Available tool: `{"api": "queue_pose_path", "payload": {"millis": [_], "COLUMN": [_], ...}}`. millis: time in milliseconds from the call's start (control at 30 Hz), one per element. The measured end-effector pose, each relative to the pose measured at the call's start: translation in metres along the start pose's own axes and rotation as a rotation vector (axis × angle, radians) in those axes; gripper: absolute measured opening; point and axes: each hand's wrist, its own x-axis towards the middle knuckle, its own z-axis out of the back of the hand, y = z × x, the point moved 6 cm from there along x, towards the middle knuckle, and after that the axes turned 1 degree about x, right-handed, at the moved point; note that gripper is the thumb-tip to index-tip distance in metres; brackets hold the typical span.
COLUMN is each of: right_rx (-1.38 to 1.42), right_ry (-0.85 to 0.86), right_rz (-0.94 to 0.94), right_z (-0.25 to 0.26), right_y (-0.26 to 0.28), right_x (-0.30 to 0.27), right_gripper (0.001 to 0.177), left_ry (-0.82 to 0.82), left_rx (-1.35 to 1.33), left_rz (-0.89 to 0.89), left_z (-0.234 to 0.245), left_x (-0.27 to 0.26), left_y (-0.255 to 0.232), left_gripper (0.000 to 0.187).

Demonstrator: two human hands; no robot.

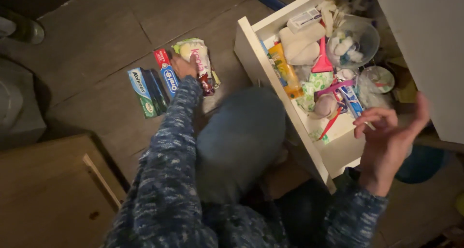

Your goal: Organizing various toiletries and personal care items in a bathroom vanity drawer.

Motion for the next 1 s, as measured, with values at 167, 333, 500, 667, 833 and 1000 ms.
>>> {"api": "queue_pose_path", "payload": {"millis": [167, 333, 500, 667, 833, 1000], "right_rx": [-0.191, -0.517, -0.711, -1.031, -1.334, -1.390], "right_ry": [-0.023, 0.243, 0.658, 0.824, 0.775, 0.797], "right_rz": [-0.089, -0.252, -0.159, 0.452, 0.638, 0.635], "right_z": [0.013, 0.011, -0.074, -0.107, -0.106, -0.116], "right_y": [-0.027, -0.122, -0.197, -0.252, -0.261, -0.247], "right_x": [0.023, 0.081, 0.123, 0.109, 0.109, 0.106], "right_gripper": [0.058, 0.024, 0.042, 0.049, 0.042, 0.035], "left_ry": [-0.161, 0.188, 0.456, 0.496, 0.394, 0.401], "left_rx": [-0.273, -0.919, -1.314, -1.445, -1.477, -1.448], "left_rz": [-0.288, -0.342, -0.405, -0.332, -0.279, -0.253], "left_z": [0.081, 0.202, 0.270, 0.296, 0.297, 0.301], "left_x": [-0.006, -0.073, -0.155, -0.169, -0.152, -0.153], "left_y": [-0.107, -0.293, -0.411, -0.435, -0.414, -0.407], "left_gripper": [0.046, 0.025, 0.025, 0.023, 0.027, 0.029]}}
